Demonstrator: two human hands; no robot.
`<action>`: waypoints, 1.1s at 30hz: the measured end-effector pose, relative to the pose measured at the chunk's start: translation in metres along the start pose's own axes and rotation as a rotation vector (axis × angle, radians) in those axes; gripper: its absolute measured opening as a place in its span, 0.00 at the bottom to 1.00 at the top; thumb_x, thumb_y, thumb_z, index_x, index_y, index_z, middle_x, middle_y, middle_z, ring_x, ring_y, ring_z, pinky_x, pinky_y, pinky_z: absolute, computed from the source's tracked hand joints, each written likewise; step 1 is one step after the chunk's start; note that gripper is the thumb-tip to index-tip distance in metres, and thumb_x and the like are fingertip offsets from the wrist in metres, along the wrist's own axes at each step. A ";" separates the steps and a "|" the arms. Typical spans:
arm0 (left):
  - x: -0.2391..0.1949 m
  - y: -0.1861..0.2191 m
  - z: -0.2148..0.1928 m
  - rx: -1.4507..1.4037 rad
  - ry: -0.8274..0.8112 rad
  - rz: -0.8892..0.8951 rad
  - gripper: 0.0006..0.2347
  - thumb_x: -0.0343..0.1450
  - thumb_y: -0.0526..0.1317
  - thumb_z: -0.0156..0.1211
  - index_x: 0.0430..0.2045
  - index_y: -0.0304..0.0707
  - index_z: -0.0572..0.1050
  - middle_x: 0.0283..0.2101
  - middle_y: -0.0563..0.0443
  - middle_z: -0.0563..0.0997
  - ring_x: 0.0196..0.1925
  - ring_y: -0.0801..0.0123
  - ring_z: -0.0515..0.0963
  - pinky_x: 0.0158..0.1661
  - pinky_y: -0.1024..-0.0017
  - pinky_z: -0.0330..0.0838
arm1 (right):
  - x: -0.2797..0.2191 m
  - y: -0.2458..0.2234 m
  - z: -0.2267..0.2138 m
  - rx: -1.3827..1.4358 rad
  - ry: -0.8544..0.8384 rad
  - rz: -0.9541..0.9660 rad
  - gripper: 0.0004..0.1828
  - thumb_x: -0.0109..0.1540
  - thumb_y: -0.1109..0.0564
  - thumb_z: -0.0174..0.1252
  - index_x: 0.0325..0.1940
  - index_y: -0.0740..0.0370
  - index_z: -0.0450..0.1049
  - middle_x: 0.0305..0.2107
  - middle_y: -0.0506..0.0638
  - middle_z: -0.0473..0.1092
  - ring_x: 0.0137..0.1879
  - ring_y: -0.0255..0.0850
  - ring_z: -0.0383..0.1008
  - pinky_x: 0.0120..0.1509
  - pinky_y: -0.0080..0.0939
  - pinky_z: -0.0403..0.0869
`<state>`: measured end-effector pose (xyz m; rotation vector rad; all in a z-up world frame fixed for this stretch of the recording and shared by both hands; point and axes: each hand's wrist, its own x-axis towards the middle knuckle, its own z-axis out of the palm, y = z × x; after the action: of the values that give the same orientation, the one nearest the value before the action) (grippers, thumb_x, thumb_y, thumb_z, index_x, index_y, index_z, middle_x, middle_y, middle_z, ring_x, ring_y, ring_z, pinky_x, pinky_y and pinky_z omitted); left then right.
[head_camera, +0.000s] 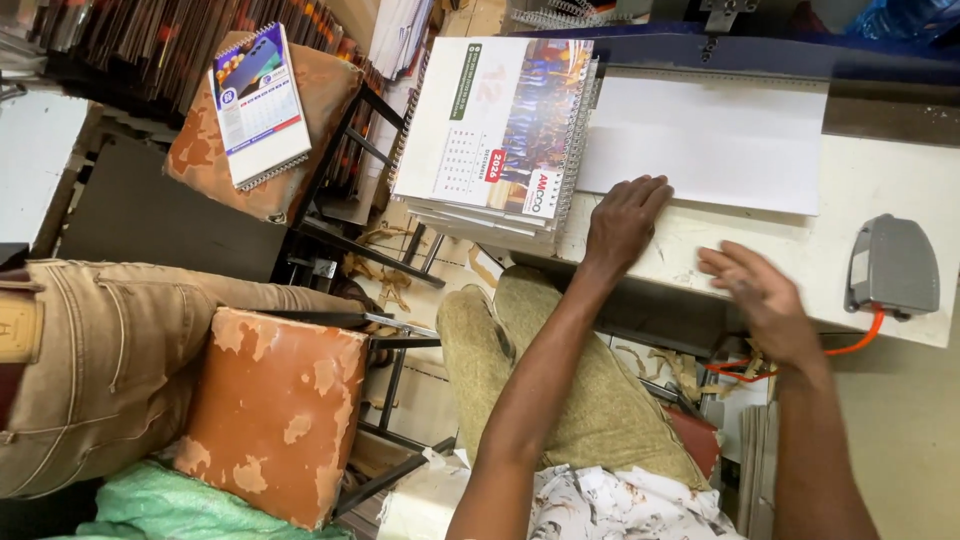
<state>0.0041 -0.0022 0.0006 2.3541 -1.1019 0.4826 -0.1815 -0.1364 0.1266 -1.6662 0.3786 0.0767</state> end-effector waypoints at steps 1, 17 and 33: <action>0.003 0.002 -0.001 0.003 0.003 0.005 0.21 0.68 0.26 0.67 0.55 0.43 0.76 0.58 0.47 0.82 0.59 0.55 0.82 0.56 0.59 0.81 | 0.012 0.008 0.013 0.002 0.002 -0.006 0.48 0.59 0.35 0.45 0.76 0.68 0.53 0.67 0.59 0.65 0.68 0.52 0.69 0.72 0.53 0.67; -0.057 0.125 -0.071 -0.308 0.433 0.355 0.07 0.77 0.35 0.58 0.46 0.37 0.80 0.42 0.44 0.88 0.36 0.61 0.88 0.42 0.61 0.80 | -0.006 0.013 0.009 -0.164 1.043 -0.658 0.25 0.79 0.42 0.52 0.43 0.66 0.60 0.29 0.50 0.55 0.34 0.40 0.52 0.41 0.44 0.57; -0.025 0.060 -0.075 0.074 0.502 0.062 0.14 0.73 0.27 0.50 0.47 0.44 0.79 0.50 0.48 0.82 0.56 0.55 0.82 0.58 0.58 0.74 | 0.107 0.047 0.032 -1.142 0.488 -0.721 0.18 0.64 0.60 0.60 0.57 0.48 0.84 0.54 0.45 0.80 0.65 0.48 0.77 0.70 0.50 0.64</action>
<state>-0.0658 0.0226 0.0658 2.0893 -0.9273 1.0812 -0.0891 -0.1310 0.0484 -2.8651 0.0357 -0.8011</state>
